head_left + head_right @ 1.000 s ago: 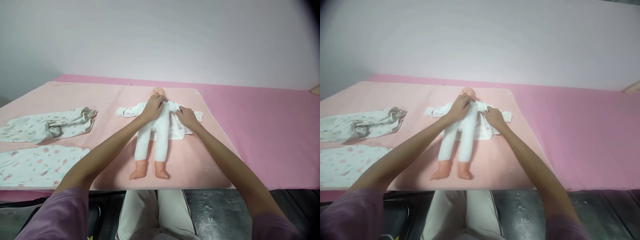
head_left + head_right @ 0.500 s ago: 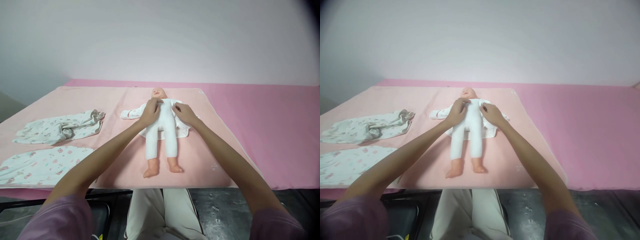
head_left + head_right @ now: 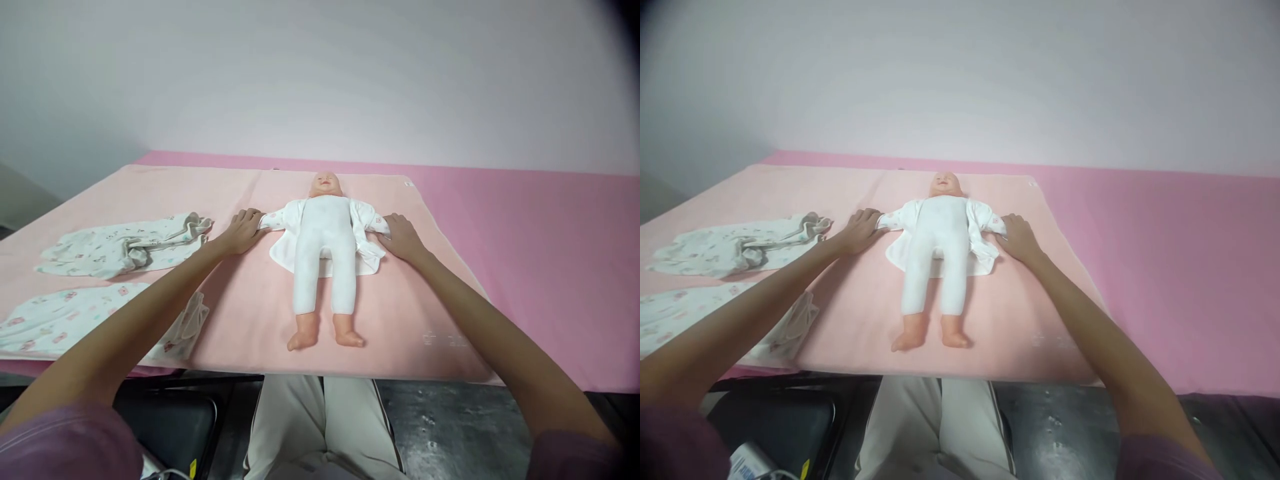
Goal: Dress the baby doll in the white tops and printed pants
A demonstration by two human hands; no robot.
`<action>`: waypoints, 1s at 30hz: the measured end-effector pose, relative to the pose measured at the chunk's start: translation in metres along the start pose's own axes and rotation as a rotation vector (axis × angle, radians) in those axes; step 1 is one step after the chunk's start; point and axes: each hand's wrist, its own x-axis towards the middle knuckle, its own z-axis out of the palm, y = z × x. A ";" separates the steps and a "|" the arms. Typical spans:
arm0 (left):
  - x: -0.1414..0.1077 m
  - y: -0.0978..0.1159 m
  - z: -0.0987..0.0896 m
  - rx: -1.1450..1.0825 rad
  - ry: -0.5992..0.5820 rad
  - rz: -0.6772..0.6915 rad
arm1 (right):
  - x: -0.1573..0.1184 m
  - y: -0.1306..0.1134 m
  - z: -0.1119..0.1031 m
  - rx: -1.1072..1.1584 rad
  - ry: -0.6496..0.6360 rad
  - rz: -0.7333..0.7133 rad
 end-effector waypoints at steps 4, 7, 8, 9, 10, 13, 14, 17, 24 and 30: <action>-0.001 -0.009 -0.001 0.080 -0.031 0.026 | 0.018 0.034 -0.020 -0.080 -0.104 -0.025; -0.002 -0.021 -0.003 0.081 -0.059 0.019 | 0.024 0.061 -0.033 -0.105 -0.159 -0.039; -0.003 -0.023 -0.005 0.087 -0.069 0.008 | 0.024 0.065 -0.035 -0.094 -0.169 -0.035; -0.003 -0.025 -0.007 0.098 -0.079 -0.001 | 0.024 0.067 -0.035 -0.078 -0.171 -0.031; -0.004 -0.026 -0.009 0.113 -0.088 -0.005 | 0.023 0.067 -0.035 -0.058 -0.172 -0.031; -0.006 -0.023 -0.016 0.133 -0.096 0.009 | 0.019 0.060 -0.034 -0.008 -0.171 -0.020; -0.006 -0.022 -0.018 0.135 -0.095 0.010 | 0.019 0.058 -0.034 0.003 -0.179 -0.002; -0.001 -0.019 -0.020 0.155 -0.111 -0.022 | 0.023 0.055 -0.041 0.033 -0.237 0.045; 0.020 -0.019 -0.020 0.025 -0.137 -0.313 | 0.038 0.061 -0.073 0.067 -0.470 0.163; 0.013 -0.017 -0.021 -0.410 -0.033 -0.457 | 0.004 0.098 -0.074 0.330 -0.271 0.414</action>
